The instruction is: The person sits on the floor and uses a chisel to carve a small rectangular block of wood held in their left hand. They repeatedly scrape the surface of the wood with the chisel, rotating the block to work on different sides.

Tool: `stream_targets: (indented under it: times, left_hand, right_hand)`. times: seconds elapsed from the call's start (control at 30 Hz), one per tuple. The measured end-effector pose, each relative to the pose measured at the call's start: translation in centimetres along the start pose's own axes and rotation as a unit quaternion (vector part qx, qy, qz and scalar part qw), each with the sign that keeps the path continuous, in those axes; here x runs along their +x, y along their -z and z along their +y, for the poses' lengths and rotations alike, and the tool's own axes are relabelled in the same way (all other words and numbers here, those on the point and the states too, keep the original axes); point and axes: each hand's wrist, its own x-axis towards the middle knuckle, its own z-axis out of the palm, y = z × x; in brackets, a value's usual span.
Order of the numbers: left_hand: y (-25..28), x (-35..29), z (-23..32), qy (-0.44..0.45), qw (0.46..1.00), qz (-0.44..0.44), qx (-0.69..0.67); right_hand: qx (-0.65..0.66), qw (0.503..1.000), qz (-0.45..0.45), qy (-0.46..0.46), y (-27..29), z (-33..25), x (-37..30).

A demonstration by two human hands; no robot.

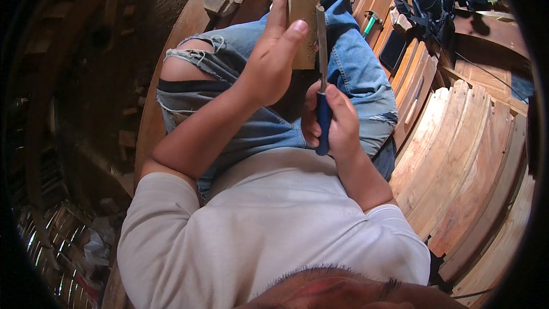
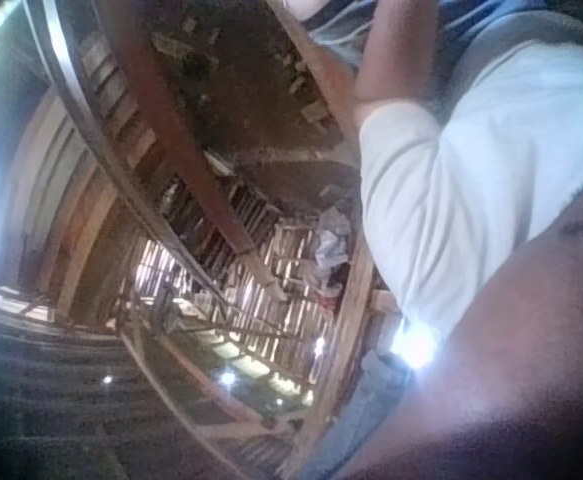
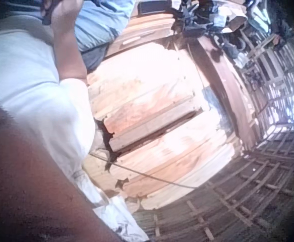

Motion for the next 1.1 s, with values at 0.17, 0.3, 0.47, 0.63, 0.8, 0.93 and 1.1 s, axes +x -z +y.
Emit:
stream_targets:
  times: [0.17,0.3,0.47,0.63,0.8,0.93,1.1]
  left_hand:
    - [0.7,0.5,1.8,0.189,0.945,0.022,-0.265]
    - [1.5,1.1,1.7,0.186,0.938,0.029,-0.291]
    - [1.6,1.2,1.3,0.168,0.944,0.028,-0.282]
    - [1.2,1.4,1.8,0.197,0.942,0.061,-0.264]
    - [1.7,0.9,0.9,0.228,0.897,0.056,-0.374]
    - [0.3,0.7,1.2,0.248,0.893,0.099,-0.361]
    - [-1.2,-0.5,0.1,0.188,0.924,0.131,-0.307]
  right_hand:
    - [-0.019,0.997,0.002,0.074,1.7,-1.3,-0.8]
    - [-0.131,0.985,0.079,0.083,1.7,-1.3,-0.8]
    - [-0.28,0.951,0.103,0.079,0.1,-1.5,-1.0]
    - [-0.355,0.923,0.081,0.127,-0.5,-1.4,-0.8]
    - [-0.375,0.917,0.081,0.112,-1.5,-1.6,-0.6]
    - [-0.358,0.924,0.091,0.097,-1.7,-1.8,-0.2]
    - [-0.33,0.932,0.104,0.109,-2.5,-1.3,0.6]
